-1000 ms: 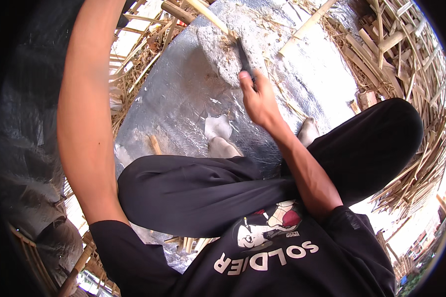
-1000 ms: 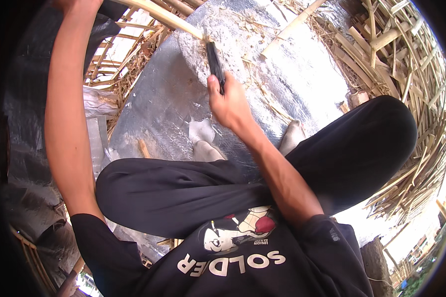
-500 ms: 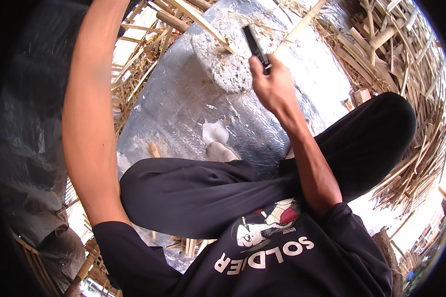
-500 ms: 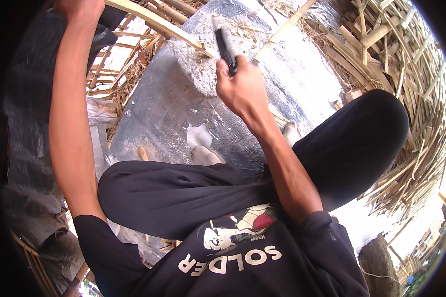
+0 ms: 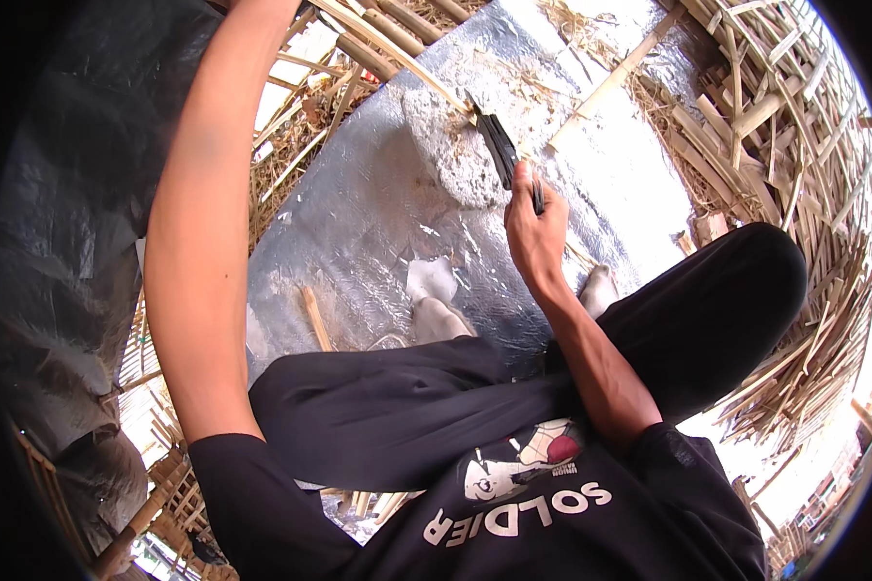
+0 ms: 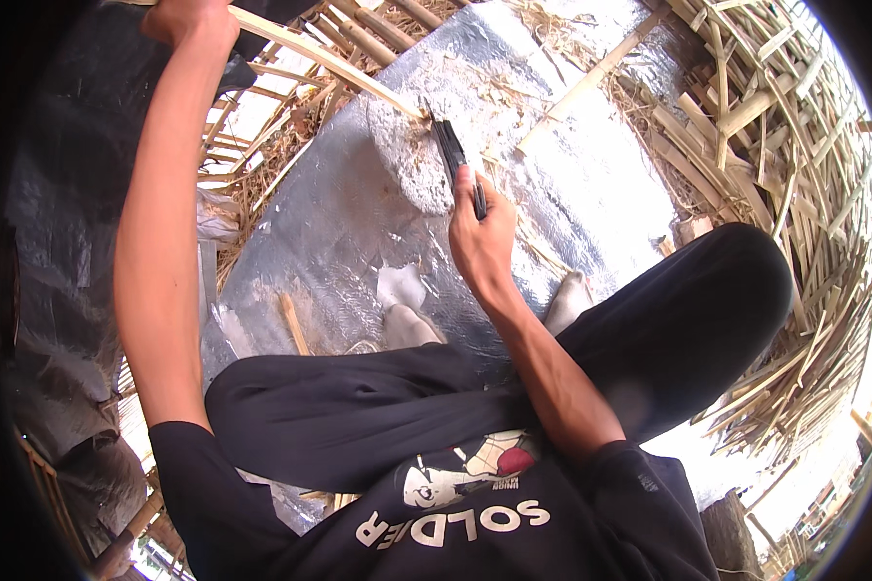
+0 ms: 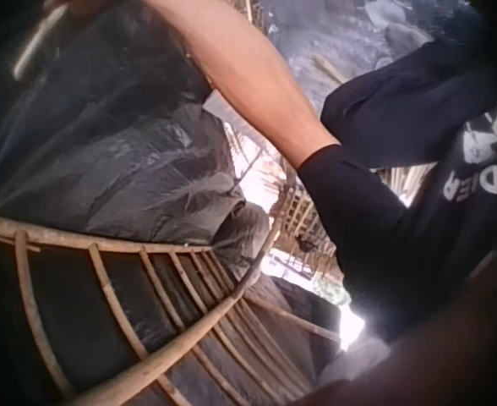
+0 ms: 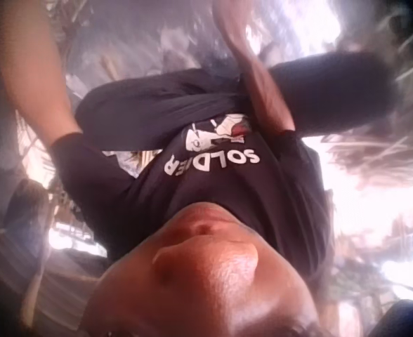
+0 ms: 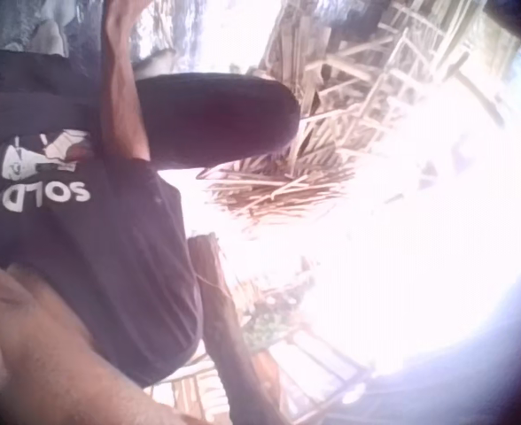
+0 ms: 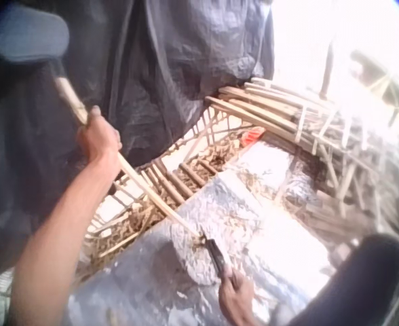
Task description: The person uses a pair of shears to cut notches and trim a long strip of wood while sitting on a reflective sheet on the floor.
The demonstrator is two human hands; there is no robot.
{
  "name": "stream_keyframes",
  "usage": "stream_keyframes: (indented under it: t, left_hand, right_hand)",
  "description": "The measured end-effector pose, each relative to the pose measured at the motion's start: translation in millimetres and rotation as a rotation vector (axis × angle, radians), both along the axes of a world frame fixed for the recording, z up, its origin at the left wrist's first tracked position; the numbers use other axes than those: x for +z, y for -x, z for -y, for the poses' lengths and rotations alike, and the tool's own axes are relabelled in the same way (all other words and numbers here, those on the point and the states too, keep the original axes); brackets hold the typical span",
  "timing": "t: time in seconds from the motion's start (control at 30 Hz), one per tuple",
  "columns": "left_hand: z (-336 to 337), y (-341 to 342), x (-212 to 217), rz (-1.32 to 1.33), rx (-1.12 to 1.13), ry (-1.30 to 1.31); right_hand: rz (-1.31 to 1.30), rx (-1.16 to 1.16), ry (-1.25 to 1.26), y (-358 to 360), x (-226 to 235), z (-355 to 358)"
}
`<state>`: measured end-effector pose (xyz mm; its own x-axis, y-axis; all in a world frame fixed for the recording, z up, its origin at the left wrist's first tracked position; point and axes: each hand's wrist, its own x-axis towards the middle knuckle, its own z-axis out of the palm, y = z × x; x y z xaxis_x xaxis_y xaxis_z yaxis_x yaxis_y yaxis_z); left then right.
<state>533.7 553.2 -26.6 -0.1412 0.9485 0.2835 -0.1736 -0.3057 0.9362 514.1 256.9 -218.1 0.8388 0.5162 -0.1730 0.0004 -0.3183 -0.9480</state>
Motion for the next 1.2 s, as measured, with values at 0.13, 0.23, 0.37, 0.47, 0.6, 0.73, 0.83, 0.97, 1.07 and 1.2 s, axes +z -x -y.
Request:
stream_keyframes:
  t: [0.13,0.23,0.37,0.47,0.6,0.73,0.83,0.97,1.07,1.2]
  left_hand:
    - [-2.5,-11.9,3.5,-0.021,-0.015,0.041]
    - [-12.7,-14.8,-1.9,-0.006,-0.011,0.009]
    - [-34.8,-19.5,-9.7,-0.087,0.094,-0.071]
    - [-3.2,-25.9,-1.5,-0.144,-0.034,0.008]
    - [-25.6,-27.7,-8.1,-0.251,0.19,-0.08]
    - [-30.6,-32.8,-10.5,-0.323,0.206,-0.132]
    - [-29.1,-36.7,-10.2,-0.31,0.188,-0.169]
    - [-16.0,-36.9,-5.3,-0.281,0.105,-0.142]
    - [-18.8,-24.4,-2.0,-0.342,0.127,-0.077]
    - [-12.6,-25.8,6.1,-0.421,0.168,-0.034]
  right_hand:
    - [-0.243,-0.121,-0.146,0.8,-4.3,3.8]
    - [-0.401,-0.142,-0.148,2.3,1.5,4.5]
    - [-0.475,-0.088,-0.113,-3.3,7.3,1.1]
    - [-0.663,-0.177,-0.136,-15.6,9.1,2.9]
    - [-0.957,-0.055,-0.359,-29.3,4.9,5.2]
    - [-1.012,-0.036,-0.361,-37.4,2.0,2.2]
    - [-0.727,-0.051,-0.224,-28.4,0.8,-2.1]
    - [-0.581,-0.116,-0.181,-28.7,8.0,0.7]
    - [-0.293,-0.073,-0.252,-23.6,39.6,0.4]
    - [-0.014,-0.124,-0.434,-17.7,73.1,-6.2]
